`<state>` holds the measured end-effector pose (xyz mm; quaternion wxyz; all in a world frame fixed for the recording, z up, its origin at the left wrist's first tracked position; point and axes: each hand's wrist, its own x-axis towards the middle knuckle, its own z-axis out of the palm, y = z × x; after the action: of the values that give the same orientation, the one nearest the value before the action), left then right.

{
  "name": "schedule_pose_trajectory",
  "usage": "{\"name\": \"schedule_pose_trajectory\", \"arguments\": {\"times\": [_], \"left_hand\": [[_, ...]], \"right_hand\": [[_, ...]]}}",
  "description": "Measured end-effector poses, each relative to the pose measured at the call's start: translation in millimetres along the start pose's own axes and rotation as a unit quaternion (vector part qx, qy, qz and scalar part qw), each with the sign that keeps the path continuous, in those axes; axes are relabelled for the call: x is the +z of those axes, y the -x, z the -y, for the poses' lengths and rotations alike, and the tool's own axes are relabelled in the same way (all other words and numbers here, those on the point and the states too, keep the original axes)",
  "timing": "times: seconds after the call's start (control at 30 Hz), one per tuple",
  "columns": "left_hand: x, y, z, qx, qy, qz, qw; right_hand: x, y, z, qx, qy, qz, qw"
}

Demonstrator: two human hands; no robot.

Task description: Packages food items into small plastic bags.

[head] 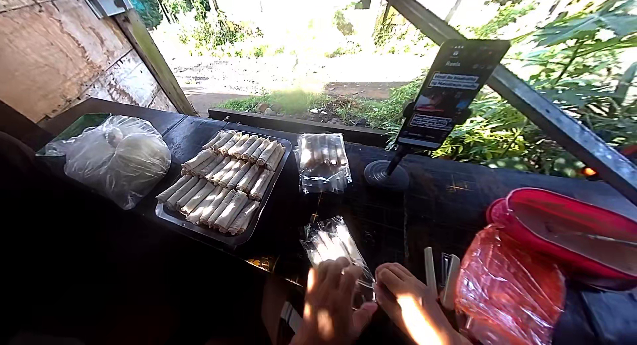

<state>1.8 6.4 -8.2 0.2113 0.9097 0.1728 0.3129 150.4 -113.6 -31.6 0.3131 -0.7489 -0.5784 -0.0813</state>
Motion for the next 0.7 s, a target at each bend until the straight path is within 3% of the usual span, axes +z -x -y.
{"name": "schedule_pose_trajectory", "arguments": {"times": [0.17,0.3,0.6,0.7], "left_hand": [[40.6,21.4,2.7,0.062,-0.156,-0.102,0.98],[39.8,15.6,9.8,0.061,-0.178,-0.072,0.98],[41.0,-4.4,24.8,0.019,-0.177,-0.095,0.979],[29.0,15.4,21.0,-0.048,-0.179,-0.107,0.977]], "right_hand": [[-4.3,9.4,16.8,0.019,0.034,0.024,0.999],[-1.2,9.8,20.9,0.016,0.034,0.028,0.999],[8.1,2.7,22.3,0.01,0.014,0.023,1.0],[15.3,-2.7,20.8,-0.002,-0.01,0.025,1.0]]}}
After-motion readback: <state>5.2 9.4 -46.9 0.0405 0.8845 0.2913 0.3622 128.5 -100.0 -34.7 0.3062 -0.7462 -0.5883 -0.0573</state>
